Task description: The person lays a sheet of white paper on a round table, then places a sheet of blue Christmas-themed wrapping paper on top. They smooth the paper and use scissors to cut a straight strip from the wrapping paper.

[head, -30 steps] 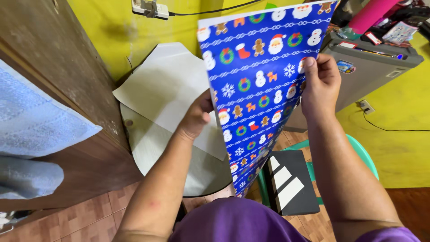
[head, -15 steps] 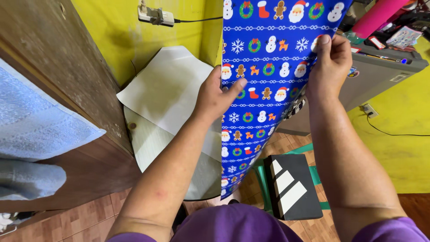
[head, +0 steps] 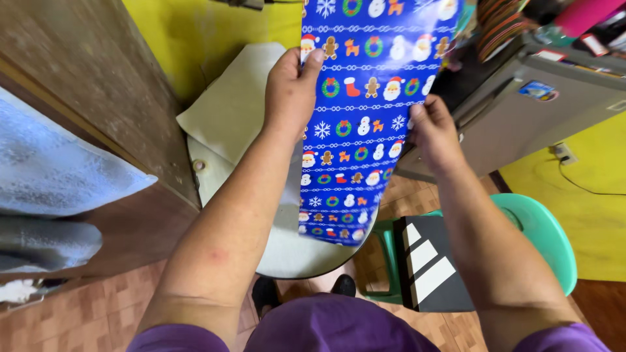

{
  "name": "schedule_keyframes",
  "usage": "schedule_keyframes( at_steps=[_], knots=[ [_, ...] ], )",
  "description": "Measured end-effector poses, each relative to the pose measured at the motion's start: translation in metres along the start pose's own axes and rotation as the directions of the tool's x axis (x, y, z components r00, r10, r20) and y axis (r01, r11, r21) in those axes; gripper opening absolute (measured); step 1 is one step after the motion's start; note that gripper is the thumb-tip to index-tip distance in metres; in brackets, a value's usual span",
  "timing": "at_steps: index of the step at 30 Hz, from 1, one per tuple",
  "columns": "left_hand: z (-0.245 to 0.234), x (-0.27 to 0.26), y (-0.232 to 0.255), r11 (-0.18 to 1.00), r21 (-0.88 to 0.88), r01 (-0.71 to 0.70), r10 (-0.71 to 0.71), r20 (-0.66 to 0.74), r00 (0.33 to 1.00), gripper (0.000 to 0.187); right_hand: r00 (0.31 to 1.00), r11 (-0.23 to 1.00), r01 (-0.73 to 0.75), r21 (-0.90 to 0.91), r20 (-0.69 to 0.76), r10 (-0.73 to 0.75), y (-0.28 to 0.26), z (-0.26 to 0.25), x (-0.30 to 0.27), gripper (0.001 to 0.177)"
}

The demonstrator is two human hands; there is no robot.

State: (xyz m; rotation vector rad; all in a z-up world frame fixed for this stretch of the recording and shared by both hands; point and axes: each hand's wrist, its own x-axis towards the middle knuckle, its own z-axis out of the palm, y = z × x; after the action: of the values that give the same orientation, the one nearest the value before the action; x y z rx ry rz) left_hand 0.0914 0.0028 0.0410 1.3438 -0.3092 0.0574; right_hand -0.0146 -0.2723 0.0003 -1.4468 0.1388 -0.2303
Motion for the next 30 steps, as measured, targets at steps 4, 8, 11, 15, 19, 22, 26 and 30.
schedule_keyframes(
  at_steps=[4,8,11,15,19,22,26,30],
  knots=[
    [-0.010,-0.012,-0.058,0.984,-0.108,0.142,-0.147,-0.046,0.988,0.032,0.988,0.981,0.141,-0.131,-0.042,-0.148,0.059,-0.008,0.001,0.024],
    [-0.024,-0.033,-0.134,0.892,-0.228,0.389,-0.414,-0.070,0.908,0.037,0.995,0.987,-0.010,-0.160,-0.097,-0.006,0.120,-0.022,-0.011,0.027],
    [-0.039,-0.055,-0.200,0.799,-0.240,0.552,-0.587,-0.105,0.803,0.042,0.984,0.967,-0.147,-0.209,-0.127,0.122,0.175,-0.025,-0.031,0.031],
    [-0.062,-0.074,-0.277,0.657,-0.350,0.668,-0.741,-0.138,0.657,0.043,0.955,0.908,-0.297,-0.295,-0.115,0.274,0.235,-0.022,-0.032,0.039],
    [-0.083,-0.073,-0.330,0.644,-0.398,0.653,-0.753,-0.179,0.633,0.043,0.849,0.808,-0.526,-0.266,-0.103,0.518,0.271,-0.019,-0.027,0.051],
    [-0.093,-0.065,-0.347,0.711,-0.251,0.657,-0.703,-0.235,0.671,0.044,0.817,0.700,-0.547,-0.459,-0.110,0.566,0.280,-0.012,-0.034,0.058],
    [-0.100,-0.060,-0.347,0.737,0.140,0.662,-0.641,-0.168,0.749,0.038,0.849,0.673,-0.519,-0.528,-0.224,0.479,0.278,0.002,-0.055,0.062],
    [-0.101,-0.074,-0.335,0.756,0.300,0.582,-0.585,-0.090,0.806,0.046,0.879,0.717,-0.475,-0.510,-0.320,0.355,0.279,0.015,-0.065,0.060]
  ],
)
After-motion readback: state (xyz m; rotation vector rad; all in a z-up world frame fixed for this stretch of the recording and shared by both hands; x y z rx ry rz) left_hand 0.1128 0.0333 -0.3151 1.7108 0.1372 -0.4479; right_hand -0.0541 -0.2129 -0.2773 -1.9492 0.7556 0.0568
